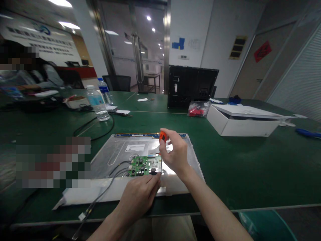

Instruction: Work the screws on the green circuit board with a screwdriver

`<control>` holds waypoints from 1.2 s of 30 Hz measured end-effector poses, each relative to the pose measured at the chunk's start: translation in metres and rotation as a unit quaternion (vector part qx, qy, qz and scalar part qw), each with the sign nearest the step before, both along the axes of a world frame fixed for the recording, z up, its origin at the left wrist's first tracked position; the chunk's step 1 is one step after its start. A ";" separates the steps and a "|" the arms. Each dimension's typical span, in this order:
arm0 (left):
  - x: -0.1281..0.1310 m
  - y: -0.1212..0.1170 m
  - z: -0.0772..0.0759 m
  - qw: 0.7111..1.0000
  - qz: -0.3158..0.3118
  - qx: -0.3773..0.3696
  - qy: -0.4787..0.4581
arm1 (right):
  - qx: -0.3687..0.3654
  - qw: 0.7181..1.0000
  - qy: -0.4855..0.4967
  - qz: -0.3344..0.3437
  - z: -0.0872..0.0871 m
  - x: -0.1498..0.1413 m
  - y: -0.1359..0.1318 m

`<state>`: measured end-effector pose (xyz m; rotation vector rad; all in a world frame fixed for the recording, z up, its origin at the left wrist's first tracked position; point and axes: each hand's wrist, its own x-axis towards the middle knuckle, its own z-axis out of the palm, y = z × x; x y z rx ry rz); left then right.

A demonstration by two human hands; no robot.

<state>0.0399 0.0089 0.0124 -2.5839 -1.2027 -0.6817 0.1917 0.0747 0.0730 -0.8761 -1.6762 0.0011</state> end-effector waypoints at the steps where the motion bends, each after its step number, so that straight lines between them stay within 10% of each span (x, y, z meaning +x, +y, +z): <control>1: 0.000 0.000 0.000 1.000 -0.002 0.001 -0.002 | 0.000 1.000 0.004 -0.002 -0.001 0.000 0.000; 36: -0.001 0.001 -0.003 1.000 0.002 0.003 0.001 | -0.030 0.998 0.042 0.033 -0.001 -0.001 -0.004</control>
